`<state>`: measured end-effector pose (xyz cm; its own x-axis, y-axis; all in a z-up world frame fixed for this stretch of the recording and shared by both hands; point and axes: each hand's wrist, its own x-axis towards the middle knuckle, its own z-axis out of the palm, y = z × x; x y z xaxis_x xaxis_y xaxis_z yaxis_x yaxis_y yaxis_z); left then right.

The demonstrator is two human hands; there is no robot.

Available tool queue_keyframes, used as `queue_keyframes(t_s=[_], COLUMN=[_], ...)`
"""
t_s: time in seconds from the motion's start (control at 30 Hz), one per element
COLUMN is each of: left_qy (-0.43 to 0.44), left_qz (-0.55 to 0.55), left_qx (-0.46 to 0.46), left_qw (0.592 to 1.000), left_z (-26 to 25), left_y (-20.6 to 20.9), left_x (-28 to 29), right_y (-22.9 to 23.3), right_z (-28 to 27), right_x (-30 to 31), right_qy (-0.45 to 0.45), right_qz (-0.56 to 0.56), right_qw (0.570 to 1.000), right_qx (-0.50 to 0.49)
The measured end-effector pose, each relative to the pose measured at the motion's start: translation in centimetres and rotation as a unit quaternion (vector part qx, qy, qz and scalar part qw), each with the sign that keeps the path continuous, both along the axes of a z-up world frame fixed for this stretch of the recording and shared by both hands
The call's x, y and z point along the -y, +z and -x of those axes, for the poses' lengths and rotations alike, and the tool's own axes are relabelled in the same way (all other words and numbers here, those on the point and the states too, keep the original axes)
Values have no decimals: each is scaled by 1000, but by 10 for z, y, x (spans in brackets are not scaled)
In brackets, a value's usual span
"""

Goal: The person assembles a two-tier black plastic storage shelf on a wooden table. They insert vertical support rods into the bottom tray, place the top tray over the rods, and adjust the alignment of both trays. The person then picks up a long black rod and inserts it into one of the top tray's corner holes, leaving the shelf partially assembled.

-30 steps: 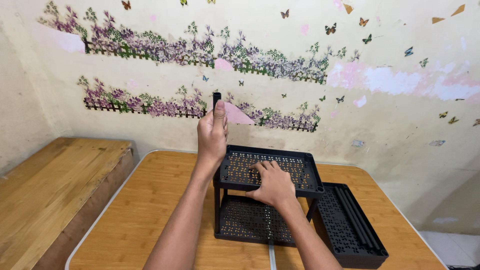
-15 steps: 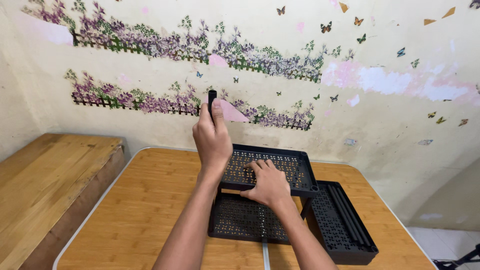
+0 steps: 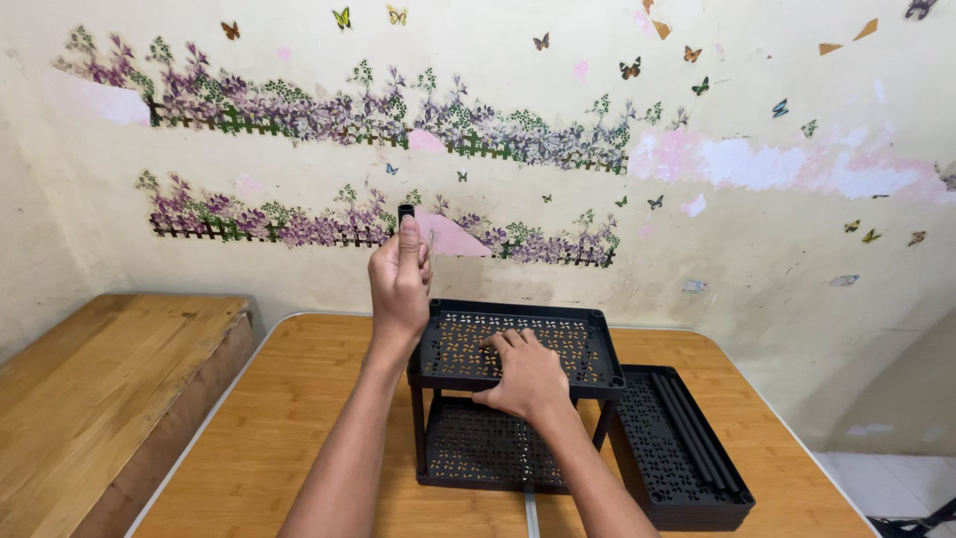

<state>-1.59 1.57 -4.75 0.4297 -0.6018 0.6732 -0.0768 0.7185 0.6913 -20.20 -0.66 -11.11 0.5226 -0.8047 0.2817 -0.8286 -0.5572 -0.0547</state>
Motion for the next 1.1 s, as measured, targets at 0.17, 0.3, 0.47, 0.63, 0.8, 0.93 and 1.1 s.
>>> queue_keyframes(t_s=[0.17, 0.3, 0.47, 0.63, 0.8, 0.93, 1.1], left_qy=[-9, 7, 38, 49, 82, 122, 196], left_qz=[-3, -7, 24, 5, -2, -6, -72], left_qx=[-14, -12, 6, 8, 31, 49, 50], left_qw=[1000, 1000, 999, 999, 996, 991, 977], left_z=[0, 2, 3, 2, 4, 8, 16], left_y=[3, 1, 2, -1, -3, 0, 7], left_x=[-7, -7, 0, 0, 1, 0, -7], right_y=[0, -3, -6, -4, 1, 2, 3], right_z=[-1, 0, 3, 34, 58, 56, 49], right_x=[-1, -1, 7, 27, 34, 28, 33], right_qy=[0, 11, 16, 140, 29, -3, -17], right_qz=[-1, 12, 5, -84, -134, -128, -126], right_qw=[1000, 1000, 999, 987, 988, 990, 989], right_qx=[4, 7, -27, -7, -74, -61, -74])
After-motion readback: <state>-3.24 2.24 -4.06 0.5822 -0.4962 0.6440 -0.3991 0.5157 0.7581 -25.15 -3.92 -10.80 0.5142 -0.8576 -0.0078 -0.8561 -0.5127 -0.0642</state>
